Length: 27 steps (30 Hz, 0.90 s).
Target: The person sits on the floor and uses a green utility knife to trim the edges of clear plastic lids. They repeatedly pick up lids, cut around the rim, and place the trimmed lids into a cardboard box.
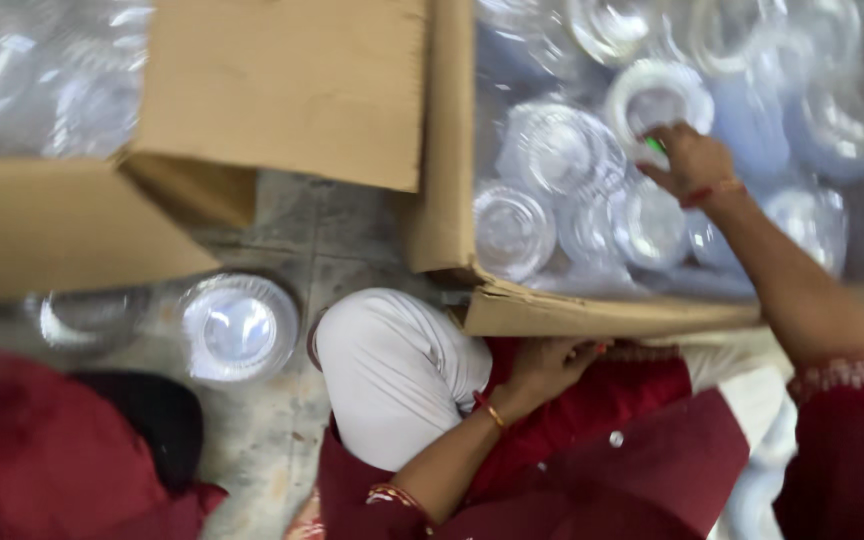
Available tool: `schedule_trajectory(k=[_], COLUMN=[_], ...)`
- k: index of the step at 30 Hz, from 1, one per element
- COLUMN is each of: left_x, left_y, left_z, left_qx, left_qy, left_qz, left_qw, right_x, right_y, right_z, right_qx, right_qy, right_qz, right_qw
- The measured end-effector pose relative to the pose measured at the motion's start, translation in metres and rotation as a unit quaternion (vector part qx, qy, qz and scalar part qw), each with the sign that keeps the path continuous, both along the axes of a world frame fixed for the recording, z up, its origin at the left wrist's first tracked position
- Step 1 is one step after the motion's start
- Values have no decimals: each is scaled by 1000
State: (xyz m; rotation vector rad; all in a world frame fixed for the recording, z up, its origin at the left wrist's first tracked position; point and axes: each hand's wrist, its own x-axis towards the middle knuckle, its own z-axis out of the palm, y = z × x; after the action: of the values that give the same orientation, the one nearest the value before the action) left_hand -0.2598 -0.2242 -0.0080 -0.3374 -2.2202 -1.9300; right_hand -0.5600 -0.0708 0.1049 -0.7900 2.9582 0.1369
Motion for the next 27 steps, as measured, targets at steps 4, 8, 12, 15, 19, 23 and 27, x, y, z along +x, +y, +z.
schedule_trajectory(k=[4, 8, 12, 15, 19, 23, 27], left_x=[-3, -6, -12, -14, -12, -11, -10], left_y=[-3, -5, -3, -4, -7, -12, -18], left_z=[3, 1, -3, -5, -6, -8, -7], left_qx=[74, 18, -18, -37, -39, -28, -35], left_qy=[-97, -129, -136, -124, -116, -112, -79], left_qz=[-63, -63, -54, -28, -13, -16, 27], left_qw=[991, 989, 989, 991, 992, 993, 996], right_x=[7, 6, 3, -1, -4, 1, -10], right_y=[-11, -23, -29, -33, -39, -51, -81], right_z=[12, 20, 18, 14, 11, 10, 22], right_qx=[-40, -103, -117, -123, -93, -126, -110], right_qy=[53, 63, 63, 57, 49, 28, 36], right_qz=[9, 25, 46, 55, 55, 44, 74], right_qw=[998, 992, 990, 989, 993, 991, 990])
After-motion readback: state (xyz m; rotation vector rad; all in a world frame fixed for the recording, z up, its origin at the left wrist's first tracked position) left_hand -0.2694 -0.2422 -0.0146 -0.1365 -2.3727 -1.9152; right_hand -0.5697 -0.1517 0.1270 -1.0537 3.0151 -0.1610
